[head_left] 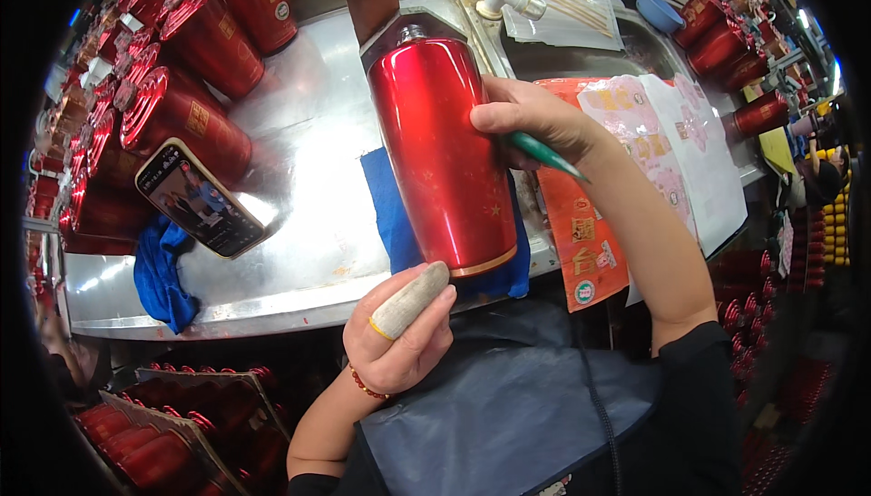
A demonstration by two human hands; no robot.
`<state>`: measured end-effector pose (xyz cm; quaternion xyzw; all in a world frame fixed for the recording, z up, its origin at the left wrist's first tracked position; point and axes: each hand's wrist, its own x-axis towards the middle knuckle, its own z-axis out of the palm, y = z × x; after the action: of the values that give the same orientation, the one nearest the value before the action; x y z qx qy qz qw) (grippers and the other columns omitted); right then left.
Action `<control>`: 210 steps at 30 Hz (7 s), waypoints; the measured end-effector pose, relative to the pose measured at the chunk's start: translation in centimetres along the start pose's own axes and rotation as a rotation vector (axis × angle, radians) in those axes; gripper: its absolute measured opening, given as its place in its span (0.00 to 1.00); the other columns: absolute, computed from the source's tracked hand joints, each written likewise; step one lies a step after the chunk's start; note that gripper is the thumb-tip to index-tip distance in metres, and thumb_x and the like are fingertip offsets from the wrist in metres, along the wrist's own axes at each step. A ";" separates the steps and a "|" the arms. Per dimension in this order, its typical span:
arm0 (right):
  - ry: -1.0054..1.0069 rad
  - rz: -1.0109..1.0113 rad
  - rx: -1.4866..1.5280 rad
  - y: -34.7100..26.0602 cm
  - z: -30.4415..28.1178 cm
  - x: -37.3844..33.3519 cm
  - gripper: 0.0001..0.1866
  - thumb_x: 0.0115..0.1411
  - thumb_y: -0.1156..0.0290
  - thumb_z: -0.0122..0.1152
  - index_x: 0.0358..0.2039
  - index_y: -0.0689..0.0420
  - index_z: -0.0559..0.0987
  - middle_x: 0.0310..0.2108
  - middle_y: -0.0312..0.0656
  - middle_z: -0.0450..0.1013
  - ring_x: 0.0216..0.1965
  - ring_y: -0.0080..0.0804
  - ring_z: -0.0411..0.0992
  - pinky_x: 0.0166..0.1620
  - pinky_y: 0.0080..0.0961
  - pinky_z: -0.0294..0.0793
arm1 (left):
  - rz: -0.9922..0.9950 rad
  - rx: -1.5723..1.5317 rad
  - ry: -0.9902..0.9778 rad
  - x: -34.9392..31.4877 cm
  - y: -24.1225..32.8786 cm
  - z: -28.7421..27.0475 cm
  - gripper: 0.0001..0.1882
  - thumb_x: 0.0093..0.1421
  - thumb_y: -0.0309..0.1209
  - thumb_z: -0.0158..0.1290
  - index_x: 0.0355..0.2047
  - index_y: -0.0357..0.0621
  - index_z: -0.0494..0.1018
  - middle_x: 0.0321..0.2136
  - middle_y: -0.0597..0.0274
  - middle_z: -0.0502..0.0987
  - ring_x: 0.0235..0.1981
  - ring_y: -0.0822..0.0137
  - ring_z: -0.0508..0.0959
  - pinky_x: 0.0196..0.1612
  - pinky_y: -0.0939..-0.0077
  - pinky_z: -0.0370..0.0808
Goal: The person cleans a red cylindrical container using a green scrubbing tool and a blue cloth. They scrub the container's surface, wipe it with the cloth, and rotate it to clean different sides.
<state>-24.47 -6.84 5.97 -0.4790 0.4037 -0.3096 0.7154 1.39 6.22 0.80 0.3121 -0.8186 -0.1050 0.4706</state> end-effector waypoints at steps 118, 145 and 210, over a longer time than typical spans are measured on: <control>0.018 0.014 0.054 0.2 0.4 0.1 0.44 0.57 0.50 0.76 0.64 0.63 0.68 0.54 0.46 0.76 0.53 0.29 0.75 0.56 0.27 0.76 | -0.088 -0.023 0.047 -0.3 0.4 0.7 0.16 0.55 0.18 0.65 0.45 0.41 0.81 0.46 0.51 0.82 0.47 0.55 0.80 0.48 0.68 0.79; 0.156 -0.008 -0.110 0.0 0.6 -1.0 0.51 0.58 0.47 0.75 0.70 0.64 0.61 0.51 0.50 0.76 0.51 0.30 0.75 0.55 0.27 0.75 | -0.352 -0.130 0.116 1.1 0.5 1.7 0.26 0.54 0.27 0.72 0.53 0.42 0.78 0.50 0.50 0.80 0.51 0.53 0.78 0.54 0.66 0.74; 0.065 0.000 0.017 0.1 0.9 -0.7 0.53 0.55 0.54 0.79 0.71 0.64 0.59 0.56 0.53 0.75 0.58 0.34 0.73 0.61 0.30 0.71 | -0.154 -0.021 0.070 -0.4 0.5 1.2 0.20 0.53 0.19 0.68 0.46 0.41 0.80 0.48 0.52 0.80 0.49 0.55 0.79 0.49 0.66 0.78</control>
<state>-24.05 -5.85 6.25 -0.4625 0.4240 -0.3284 0.7060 0.31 6.72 0.09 0.3726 -0.7741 -0.1382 0.4928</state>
